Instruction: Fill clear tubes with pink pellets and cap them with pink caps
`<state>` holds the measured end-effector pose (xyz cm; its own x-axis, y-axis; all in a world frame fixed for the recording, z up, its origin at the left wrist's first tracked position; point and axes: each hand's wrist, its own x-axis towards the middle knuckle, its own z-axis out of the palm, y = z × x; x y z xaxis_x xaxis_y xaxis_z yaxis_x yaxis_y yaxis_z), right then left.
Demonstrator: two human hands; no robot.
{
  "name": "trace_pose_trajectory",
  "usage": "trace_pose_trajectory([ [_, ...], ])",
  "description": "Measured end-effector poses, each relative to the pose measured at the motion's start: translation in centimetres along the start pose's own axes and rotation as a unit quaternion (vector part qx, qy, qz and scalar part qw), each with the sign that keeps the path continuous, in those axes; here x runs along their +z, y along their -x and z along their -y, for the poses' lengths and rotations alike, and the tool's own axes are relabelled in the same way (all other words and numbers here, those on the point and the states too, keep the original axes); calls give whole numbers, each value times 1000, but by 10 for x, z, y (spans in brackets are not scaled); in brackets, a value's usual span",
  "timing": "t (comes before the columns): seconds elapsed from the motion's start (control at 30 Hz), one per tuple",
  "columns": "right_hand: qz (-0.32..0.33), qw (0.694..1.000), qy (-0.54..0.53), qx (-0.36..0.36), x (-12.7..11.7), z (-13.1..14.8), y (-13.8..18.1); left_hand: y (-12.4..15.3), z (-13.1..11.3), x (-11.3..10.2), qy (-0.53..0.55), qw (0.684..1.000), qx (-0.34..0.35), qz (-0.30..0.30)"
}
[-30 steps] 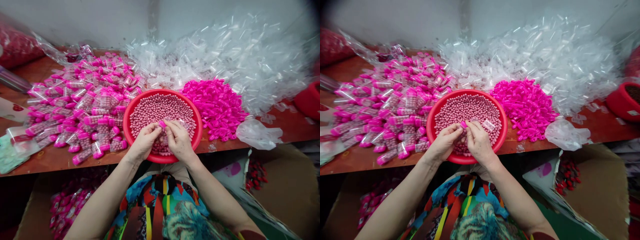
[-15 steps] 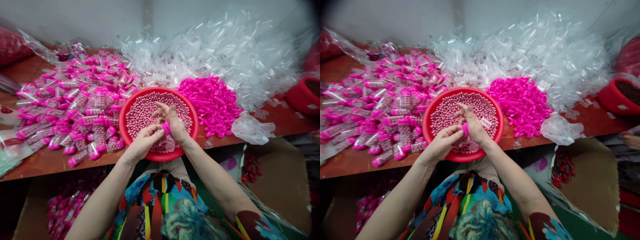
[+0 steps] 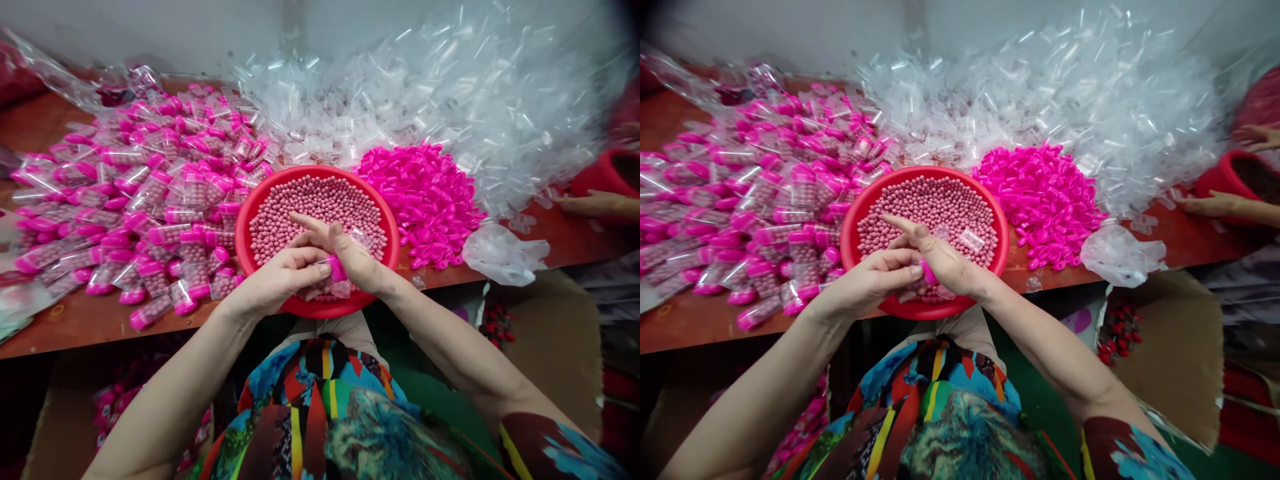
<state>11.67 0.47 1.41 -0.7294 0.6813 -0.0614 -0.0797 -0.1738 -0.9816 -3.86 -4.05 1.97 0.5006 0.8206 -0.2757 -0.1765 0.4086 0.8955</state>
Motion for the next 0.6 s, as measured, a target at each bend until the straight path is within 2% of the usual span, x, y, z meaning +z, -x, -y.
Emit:
trace_pose_trajectory([
  [0.13,-3,999,-16,-35,-1,-12,-3,2,2,5,-81,994,55,-47],
  [0.23,-25,993,79,-89,-3,-11,-1,3,2,12,-190,970,122,-87],
  [0.33,-43,971,199,-127,-3,-3,2,2,1,17,-256,946,160,-115],
  [0.4,-59,961,237,-131,-2,2,0,-2,2,19,-245,945,170,-134],
  [0.5,-114,961,220,-118,-5,5,-13,-10,1,18,-179,959,158,-152],
  [0.6,-191,949,224,-116,-21,3,-28,-14,-7,-2,-145,955,157,-206],
])
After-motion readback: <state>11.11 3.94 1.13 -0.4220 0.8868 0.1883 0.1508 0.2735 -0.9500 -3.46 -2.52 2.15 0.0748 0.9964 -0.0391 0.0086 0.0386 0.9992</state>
